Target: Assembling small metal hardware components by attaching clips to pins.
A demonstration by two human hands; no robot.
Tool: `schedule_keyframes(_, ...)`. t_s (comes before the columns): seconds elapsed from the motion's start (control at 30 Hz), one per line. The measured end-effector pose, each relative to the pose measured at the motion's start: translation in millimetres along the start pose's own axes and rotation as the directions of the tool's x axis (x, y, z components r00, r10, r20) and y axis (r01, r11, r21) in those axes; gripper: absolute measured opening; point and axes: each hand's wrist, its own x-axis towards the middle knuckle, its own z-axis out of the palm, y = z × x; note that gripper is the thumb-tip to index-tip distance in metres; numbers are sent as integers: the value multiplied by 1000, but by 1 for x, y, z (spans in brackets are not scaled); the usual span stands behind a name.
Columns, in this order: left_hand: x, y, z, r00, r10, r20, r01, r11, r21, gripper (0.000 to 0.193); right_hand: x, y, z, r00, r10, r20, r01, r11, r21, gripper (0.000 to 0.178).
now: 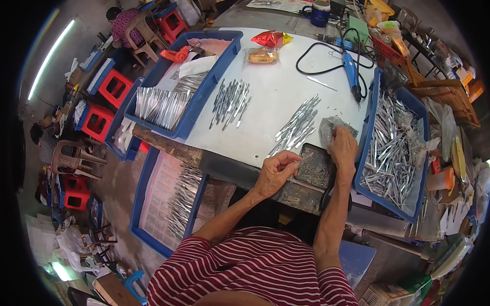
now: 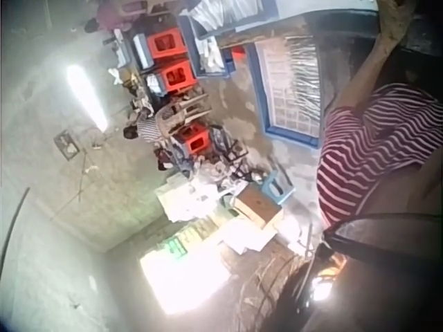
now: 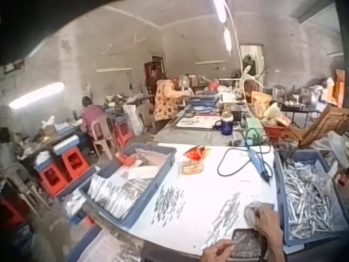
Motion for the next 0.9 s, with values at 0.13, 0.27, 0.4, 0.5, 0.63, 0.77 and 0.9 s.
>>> schedule_keyframes(0.13,1,2,-2,999,-34,12,33,999,43,13,1,-5,-2,999,31,-10,-31,1000,-6,9)
schedule_keyframes(0.27,1,-2,-1,1000,-29,-1,29,999,43,12,2,-3,-2,999,44,13,-43,998,-34,8)
schedule_keyframes(0.4,2,-2,-3,1000,-14,6,14,999,39,12,4,-5,-1,997,-35,-63,33,999,-35,5)
schedule_keyframes(0.5,2,-1,-1,1000,-22,0,22,997,70,12,3,2,1,998,-48,-34,47,998,-44,6)
schedule_keyframes(0.63,2,1,-1,999,-49,-18,50,997,60,12,0,2,4,999,-29,-17,28,999,-33,6)
schedule_keyframes(0.77,0,1,-1,1000,-29,-5,29,999,33,12,-2,4,7,981,-90,-172,87,996,-21,7)
schedule_keyframes(0.9,4,3,-2,999,-46,9,46,998,37,13,1,-3,6,958,-77,-277,92,995,40,9)
